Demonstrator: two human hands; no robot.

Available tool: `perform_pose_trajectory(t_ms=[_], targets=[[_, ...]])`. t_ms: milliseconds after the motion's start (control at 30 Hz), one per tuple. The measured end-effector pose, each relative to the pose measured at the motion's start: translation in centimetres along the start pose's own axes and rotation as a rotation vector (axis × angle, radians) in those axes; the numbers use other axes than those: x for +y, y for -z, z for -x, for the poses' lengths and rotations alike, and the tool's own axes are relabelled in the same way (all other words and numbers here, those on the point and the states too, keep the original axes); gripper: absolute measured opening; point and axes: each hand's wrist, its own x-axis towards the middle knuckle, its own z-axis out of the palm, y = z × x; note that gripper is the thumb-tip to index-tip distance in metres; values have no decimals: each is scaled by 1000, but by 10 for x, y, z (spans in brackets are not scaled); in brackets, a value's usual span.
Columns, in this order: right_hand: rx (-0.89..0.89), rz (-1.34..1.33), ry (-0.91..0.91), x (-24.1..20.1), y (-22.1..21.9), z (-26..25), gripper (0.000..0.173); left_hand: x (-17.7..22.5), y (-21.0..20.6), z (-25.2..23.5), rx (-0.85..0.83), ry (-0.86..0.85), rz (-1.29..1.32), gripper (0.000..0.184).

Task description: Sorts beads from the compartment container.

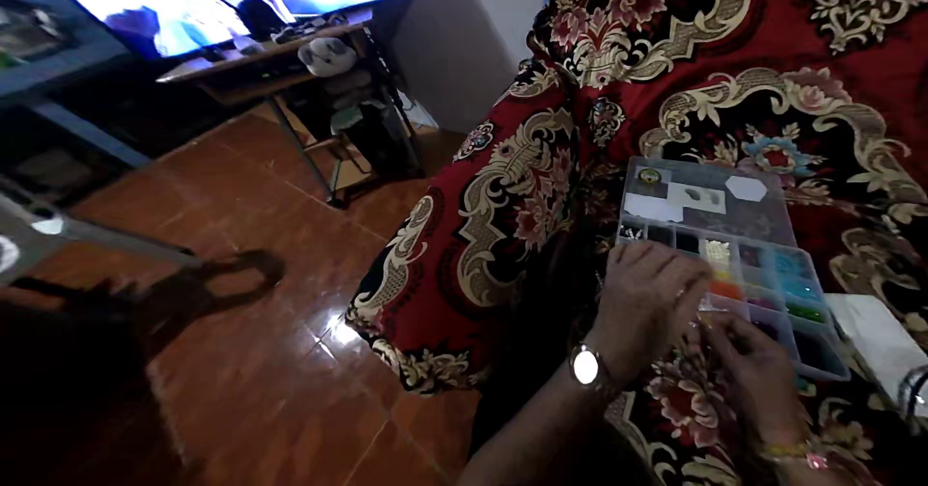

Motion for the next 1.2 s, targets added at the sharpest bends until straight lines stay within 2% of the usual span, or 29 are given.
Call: perform_pose_trajectory(t_ms=[67, 133, 167, 400, 633, 933, 1200], targets=[[-1, 98, 63, 6, 2, -1, 17, -28, -20, 13, -233, 143, -105, 9], [8, 146, 94, 8, 2, -3, 19, -37, -19, 14, -567, 339, -114, 17], [8, 143, 93, 8, 2, -3, 18, -40, -20, 12, -665, 387, -113, 18], [-25, 68, 64, 8, -1, -1, 15, -47, -39, 20, -869, 362, -136, 19], [-18, 39, 20, 4, 0, 1, 15, -45, -46, 23, -919, 360, -178, 18], [-7, 47, 47, 4, 2, 0, 16, -44, -49, 26, -849, 346, -151, 13], [4, 50, 42, 5, 3, 0, 16, -46, -50, 28, -857, 337, -169, 14]])
